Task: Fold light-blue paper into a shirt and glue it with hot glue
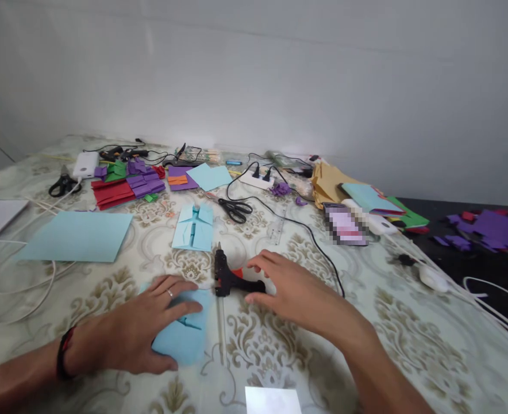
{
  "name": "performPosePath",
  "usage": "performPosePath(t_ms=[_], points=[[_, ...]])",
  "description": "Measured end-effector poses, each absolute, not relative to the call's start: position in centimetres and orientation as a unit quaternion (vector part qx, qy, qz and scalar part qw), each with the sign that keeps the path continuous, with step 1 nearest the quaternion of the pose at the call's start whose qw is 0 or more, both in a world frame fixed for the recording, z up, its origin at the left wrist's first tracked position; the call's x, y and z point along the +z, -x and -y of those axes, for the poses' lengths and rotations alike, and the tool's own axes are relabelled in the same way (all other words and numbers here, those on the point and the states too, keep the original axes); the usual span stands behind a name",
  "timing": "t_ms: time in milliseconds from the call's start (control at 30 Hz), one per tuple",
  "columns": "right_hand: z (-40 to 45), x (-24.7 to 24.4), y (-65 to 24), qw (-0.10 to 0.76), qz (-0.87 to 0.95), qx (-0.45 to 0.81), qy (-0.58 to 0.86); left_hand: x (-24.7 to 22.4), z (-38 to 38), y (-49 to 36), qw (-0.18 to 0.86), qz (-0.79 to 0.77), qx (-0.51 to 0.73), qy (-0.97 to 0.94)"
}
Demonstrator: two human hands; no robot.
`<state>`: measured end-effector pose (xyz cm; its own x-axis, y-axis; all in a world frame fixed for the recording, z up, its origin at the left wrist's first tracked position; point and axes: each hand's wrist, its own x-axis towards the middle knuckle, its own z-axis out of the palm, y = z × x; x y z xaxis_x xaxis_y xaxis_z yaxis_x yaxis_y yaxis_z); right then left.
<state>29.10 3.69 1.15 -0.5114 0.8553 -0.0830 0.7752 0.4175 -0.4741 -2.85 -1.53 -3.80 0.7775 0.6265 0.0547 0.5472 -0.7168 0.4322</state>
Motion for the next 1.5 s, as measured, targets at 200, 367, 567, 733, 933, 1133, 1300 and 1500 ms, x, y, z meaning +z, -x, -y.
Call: performPosePath(t_ms=[200, 367, 567, 733, 933, 1133, 1300, 1500], points=[[-5.1, -2.7, -29.0, 0.068, 0.812, 0.297, 0.498, -3.9, 2.1, 2.1, 0.171, -0.357, 0.133, -0.909], [-5.1, -3.7, -27.8, 0.143, 0.82, 0.286, 0.475, -3.9, 2.1, 2.2, 0.149, -0.368, 0.131, -0.909], [-5.6, -3.2, -28.6, 0.135, 0.849, 0.241, 0.449, -3.6, 2.1, 1.9, 0.148, -0.39, 0.119, -0.901], [-5.9, -2.4, -29.6, 0.152, 0.843, 0.2, 0.476, -1.8, 1.5, 2.4, 0.221, -0.392, 0.157, -0.879], [-5.6, -2.4, -29.3, 0.173, 0.833, 0.203, 0.485, -1.7, -1.1, 4.5, 0.186, -0.492, 0.191, -0.829], [-5.1, -2.6, -27.5, 0.234, 0.822, 0.251, 0.455, -4.0, -1.8, 4.6, 0.033, -0.546, 0.198, -0.813], [-4.6, -2.3, -26.7, 0.233, 0.809, 0.316, 0.438, -2.8, -1.0, 4.2, 0.052, -0.497, 0.218, -0.838], [-4.1, -2.7, -26.3, 0.228, 0.799, 0.378, 0.409, -2.9, 0.3, 3.3, 0.096, -0.484, 0.066, -0.867]])
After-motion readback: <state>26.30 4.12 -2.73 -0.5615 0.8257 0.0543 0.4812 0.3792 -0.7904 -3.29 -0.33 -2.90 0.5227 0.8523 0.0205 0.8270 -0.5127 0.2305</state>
